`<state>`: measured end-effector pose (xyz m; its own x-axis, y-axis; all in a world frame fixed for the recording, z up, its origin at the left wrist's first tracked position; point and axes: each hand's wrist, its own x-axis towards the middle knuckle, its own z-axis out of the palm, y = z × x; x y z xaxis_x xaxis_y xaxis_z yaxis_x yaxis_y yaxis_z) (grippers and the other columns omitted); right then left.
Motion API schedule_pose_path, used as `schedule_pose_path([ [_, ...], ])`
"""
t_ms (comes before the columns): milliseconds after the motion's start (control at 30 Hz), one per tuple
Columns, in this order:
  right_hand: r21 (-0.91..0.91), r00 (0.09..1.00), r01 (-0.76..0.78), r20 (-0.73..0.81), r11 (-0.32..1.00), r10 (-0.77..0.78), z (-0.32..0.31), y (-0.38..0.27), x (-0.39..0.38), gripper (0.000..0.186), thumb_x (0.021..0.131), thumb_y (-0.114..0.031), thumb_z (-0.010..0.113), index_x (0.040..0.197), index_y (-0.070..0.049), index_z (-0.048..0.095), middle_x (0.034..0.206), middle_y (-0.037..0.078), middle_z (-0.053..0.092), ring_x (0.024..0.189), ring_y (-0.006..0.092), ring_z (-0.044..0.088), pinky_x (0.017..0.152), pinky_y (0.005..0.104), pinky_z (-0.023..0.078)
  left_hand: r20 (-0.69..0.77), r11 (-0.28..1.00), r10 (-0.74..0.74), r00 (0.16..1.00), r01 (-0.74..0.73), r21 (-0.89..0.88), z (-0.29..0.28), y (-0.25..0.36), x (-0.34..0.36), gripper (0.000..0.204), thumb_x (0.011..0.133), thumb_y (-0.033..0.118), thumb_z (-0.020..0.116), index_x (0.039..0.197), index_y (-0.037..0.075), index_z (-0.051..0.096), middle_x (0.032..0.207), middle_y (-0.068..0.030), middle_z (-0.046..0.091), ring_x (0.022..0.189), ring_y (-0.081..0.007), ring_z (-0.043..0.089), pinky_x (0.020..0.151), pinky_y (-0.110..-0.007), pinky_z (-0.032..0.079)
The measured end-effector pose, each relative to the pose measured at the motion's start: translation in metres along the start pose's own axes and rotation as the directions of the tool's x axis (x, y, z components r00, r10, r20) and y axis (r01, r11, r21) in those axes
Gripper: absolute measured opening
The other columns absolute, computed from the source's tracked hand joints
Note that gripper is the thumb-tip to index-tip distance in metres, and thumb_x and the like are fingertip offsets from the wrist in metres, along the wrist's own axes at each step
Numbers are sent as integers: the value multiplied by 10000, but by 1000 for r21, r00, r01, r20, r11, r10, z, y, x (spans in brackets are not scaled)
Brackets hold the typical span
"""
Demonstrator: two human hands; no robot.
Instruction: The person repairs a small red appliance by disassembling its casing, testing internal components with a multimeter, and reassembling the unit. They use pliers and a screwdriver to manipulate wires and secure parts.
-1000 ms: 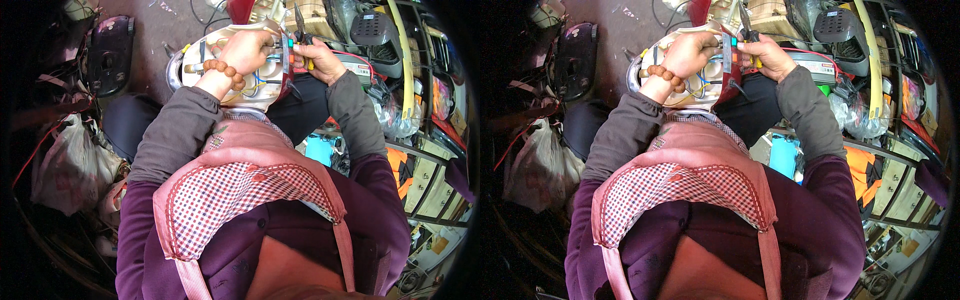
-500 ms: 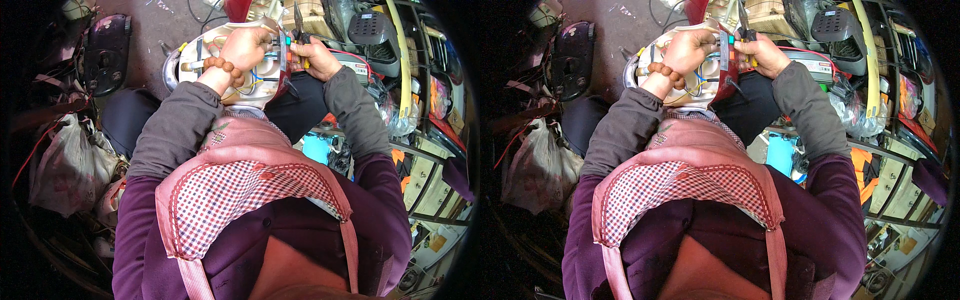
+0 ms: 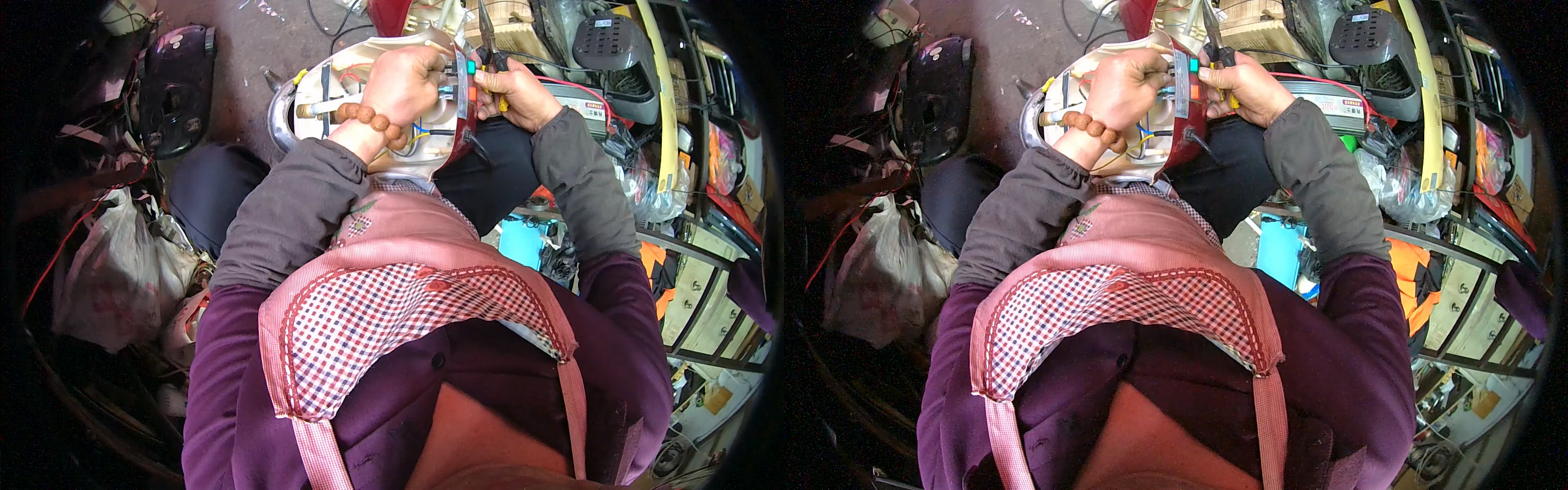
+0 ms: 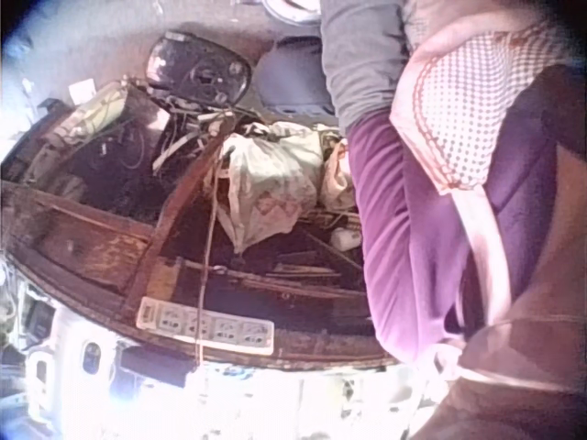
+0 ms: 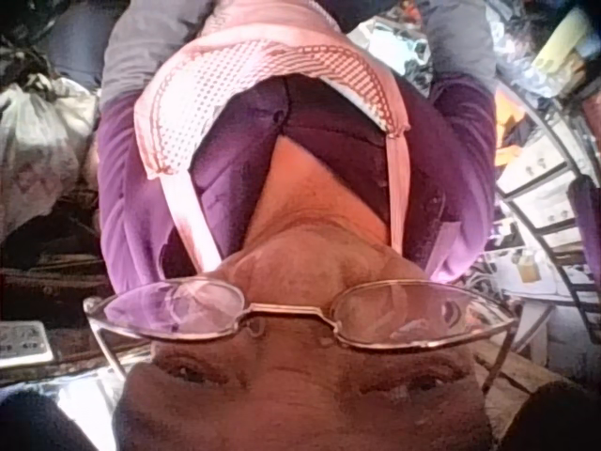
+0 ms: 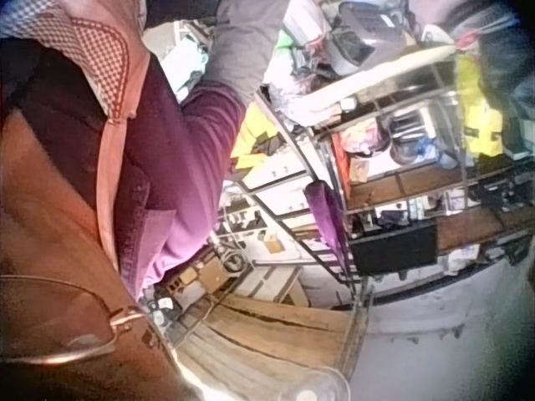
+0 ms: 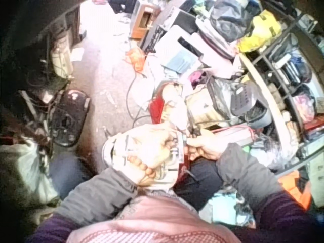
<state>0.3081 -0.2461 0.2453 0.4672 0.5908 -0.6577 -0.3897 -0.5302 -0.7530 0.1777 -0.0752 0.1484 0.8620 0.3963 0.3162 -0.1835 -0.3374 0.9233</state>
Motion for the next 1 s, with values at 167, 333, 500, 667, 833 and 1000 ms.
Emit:
schedule_pose_path([
  [167, 35, 999, -1, 40, 999, 0, -17, 11, 7, 250, 1026, -190, 687, 1239, -93, 598, 869, 32, 640, 707, 115, 610, 623, 328, 605, 58, 995, -51, 997, 56, -77, 7, -10, 3, 71, 881, 64, 761, 934, 23, 735, 831, -125, 748, 768, -195, 731, 703, -352, 570],
  [333, 2, 999, 6, 41, 1000, -6, -11, 5, 9, 176, 1028, -202, 671, 1163, -130, 584, 809, -20, 544, 653, 105, 533, 604, 328, 553, 99, 993, -76, 992, 84, -81, 2, -10, 5, 85, 895, 51, 757, 961, 10, 723, 813, -80, 733, 724, -138, 675, 679, -313, 547],
  [500, -9, 999, 44, 21, 999, -44, -3, 4, 7, 195, 1029, -204, 671, 1177, -125, 571, 819, -20, 550, 659, 94, 531, 599, 319, 536, 171, 997, -72, 983, 77, -24, -8, -11, 7, 140, 899, 41, 755, 1029, -2, 725, 859, -88, 753, 773, -124, 689, 713, -299, 552],
  [667, 62, 998, 54, 21, 997, -55, -6, 6, 7, 206, 1012, -198, 692, 1184, -132, 600, 849, -22, 584, 700, 94, 561, 603, 330, 555, 39, 949, 102, 994, -109, 297, -18, 3, 1, 198, 865, 202, 753, 1011, 69, 766, 912, -147, 746, 853, -371, 723, 769, -451, 572],
  [833, 112, 999, 4, 39, 994, -8, -10, 4, 8, 213, 1003, -198, 706, 1187, -138, 615, 857, -35, 589, 711, 101, 581, 596, 342, 569, 242, 939, -20, 970, -65, 339, -26, 9, 8, 190, 900, 250, 723, 1002, 96, 772, 969, -130, 746, 903, -367, 719, 790, -478, 564],
  [1000, 14, 998, -19, -59, 1000, 20, -2, -2, 3, 221, 1000, -205, 703, 1181, -132, 599, 875, -26, 550, 724, 106, 557, 587, 370, 612, 175, 961, 68, 982, -112, 254, -7, -4, 9, 130, 906, 150, 675, 966, 63, 751, 982, -165, 714, 933, -398, 701, 817, -482, 559],
])
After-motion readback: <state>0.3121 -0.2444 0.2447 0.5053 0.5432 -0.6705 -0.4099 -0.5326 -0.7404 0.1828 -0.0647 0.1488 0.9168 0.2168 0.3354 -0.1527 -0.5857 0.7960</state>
